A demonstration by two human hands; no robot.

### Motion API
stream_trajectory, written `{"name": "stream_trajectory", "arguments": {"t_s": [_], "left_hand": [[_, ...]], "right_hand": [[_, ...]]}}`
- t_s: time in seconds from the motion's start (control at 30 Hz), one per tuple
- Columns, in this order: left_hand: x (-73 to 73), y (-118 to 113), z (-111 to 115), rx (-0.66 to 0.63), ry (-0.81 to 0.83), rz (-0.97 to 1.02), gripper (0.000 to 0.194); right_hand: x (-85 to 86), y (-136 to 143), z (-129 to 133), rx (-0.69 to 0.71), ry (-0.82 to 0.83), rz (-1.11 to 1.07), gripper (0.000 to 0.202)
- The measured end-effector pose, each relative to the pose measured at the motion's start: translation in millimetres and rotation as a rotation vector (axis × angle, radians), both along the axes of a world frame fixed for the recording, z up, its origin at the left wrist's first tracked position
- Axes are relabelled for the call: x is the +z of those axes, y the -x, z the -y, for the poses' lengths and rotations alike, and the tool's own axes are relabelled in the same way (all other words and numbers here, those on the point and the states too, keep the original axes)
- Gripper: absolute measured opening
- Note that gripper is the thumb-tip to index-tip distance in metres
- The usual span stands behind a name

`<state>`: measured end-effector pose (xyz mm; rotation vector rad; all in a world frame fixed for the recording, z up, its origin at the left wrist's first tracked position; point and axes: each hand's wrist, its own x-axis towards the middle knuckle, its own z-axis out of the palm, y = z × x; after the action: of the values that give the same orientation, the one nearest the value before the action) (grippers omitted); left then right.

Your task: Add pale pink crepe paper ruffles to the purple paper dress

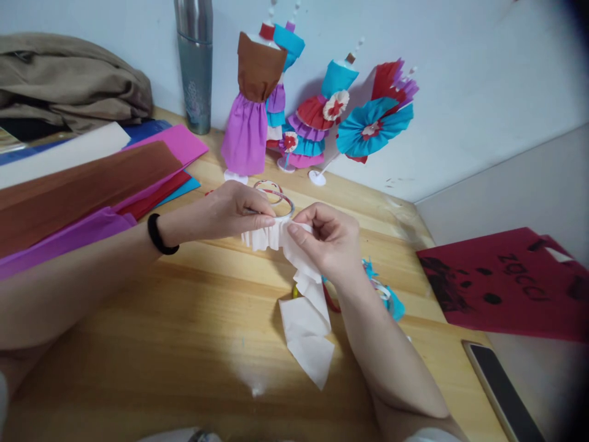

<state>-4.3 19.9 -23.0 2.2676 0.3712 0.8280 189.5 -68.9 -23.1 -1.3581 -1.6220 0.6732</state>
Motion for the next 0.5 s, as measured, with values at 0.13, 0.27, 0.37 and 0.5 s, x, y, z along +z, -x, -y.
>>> {"name": "stream_trajectory", "arguments": {"t_s": [0.13, 0.27, 0.37, 0.5], "left_hand": [[-0.9, 1.2, 0.5, -0.025, 0.000, -0.041, 0.024], [-1.7, 2.9, -0.4, -0.014, 0.011, -0.076, 0.024], [-1.1, 3.1, -0.6, -0.040, -0.008, -0.079, 0.027], [-0.1, 2.8, 0.1, -0.049, -0.022, -0.070, 0.028]], "right_hand": [[-0.4, 0.5, 1.9, 0.024, -0.045, 0.024, 0.010], [-0.4, -1.8, -0.7, -0.037, -0.043, 0.027, 0.009], [-1.5, -3.0, -3.3, -0.053, -0.030, 0.014, 0.011], [-1.6, -2.7, -3.4, -0.055, -0.024, 0.004, 0.013]]}}
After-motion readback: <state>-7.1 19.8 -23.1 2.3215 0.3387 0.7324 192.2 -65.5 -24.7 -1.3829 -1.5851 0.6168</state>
